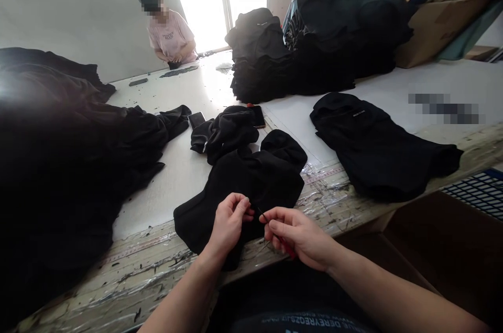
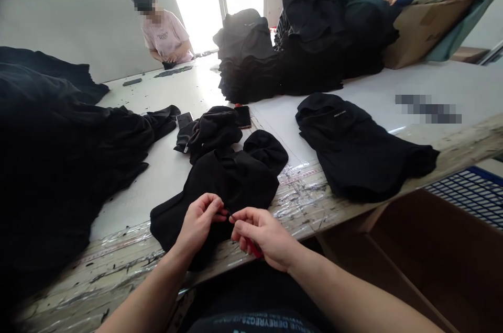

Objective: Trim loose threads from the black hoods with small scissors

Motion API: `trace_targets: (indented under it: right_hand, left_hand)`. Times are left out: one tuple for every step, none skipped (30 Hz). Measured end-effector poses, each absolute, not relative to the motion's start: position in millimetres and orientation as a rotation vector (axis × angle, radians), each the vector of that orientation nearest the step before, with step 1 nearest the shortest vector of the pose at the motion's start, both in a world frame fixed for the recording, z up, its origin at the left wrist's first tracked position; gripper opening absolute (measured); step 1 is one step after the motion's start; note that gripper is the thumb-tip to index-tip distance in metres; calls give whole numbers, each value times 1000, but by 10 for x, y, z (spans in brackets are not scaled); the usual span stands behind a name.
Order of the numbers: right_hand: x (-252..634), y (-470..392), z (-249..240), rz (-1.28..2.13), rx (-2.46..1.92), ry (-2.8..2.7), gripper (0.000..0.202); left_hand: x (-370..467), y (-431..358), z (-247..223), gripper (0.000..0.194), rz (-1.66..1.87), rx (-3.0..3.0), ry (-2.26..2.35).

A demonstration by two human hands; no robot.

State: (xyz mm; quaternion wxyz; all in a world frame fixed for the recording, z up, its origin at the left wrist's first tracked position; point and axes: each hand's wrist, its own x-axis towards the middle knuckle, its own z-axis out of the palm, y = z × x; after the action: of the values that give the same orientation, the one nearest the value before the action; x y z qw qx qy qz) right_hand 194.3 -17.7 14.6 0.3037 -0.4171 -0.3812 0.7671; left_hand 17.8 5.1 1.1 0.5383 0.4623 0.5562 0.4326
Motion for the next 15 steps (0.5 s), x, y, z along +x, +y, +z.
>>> trace_targets:
  right_hand:
    - [1922,-204,126,2055,-1098,-942,33]
    - [1906,-220,106,2044,-1102,-915,34]
    - [1898,-224,89,2008,-1114,-923,35]
    - [1896,-218,78,1960,-1127,-957,35]
    - [1902,-206,72,1908,-1138,-1013,35]
    - [1912,-188,71,1855,-1151,-1085,34]
    - [1926,-169,73,1798,-1171,-1168,33]
    - [1943,-149,76,1730,-1197,-1256,31]
    - [1959,-131,78,1651,-1225,-1345,29]
    - [1974,-116,79,1560,-1254,-1430,27]
    - [1988,-103,78,1458,-1283,-1509,26]
    - [1999,-92,78,1348,-1309,-1581,26]
    - [2008,-83,79,1234,-1330,-1653,26]
    - [2016,-75,82,1124,-1343,-1722,26]
    - [2022,-68,90,1020,-1345,-1785,25]
  left_hand:
    - [173,46,4,21,1034,1189,1331]
    - [169,42,-5,18,1032,1287,1345]
    - [168,39,-15,16,1023,1381,1360]
    - [169,37,-27,17,1011,1460,1376]
    - [173,34,-37,16,998,1514,1389]
    - [180,30,-46,15,989,1531,1398]
    - [189,26,-50,12,986,1505,1402]
    - [198,21,-48,11,990,1435,1399]
    - [206,16,-39,12,996,1337,1390]
    - [211,11,-23,15,1002,1231,1373]
    - [214,7,-3,18,1007,1135,1349]
    - [214,4,21,21,1011,1058,1322]
    - [212,2,46,24,1013,1000,1295]
    - [210,1,68,26,1015,956,1271]
    - [207,1,85,29,1012,919,1250]
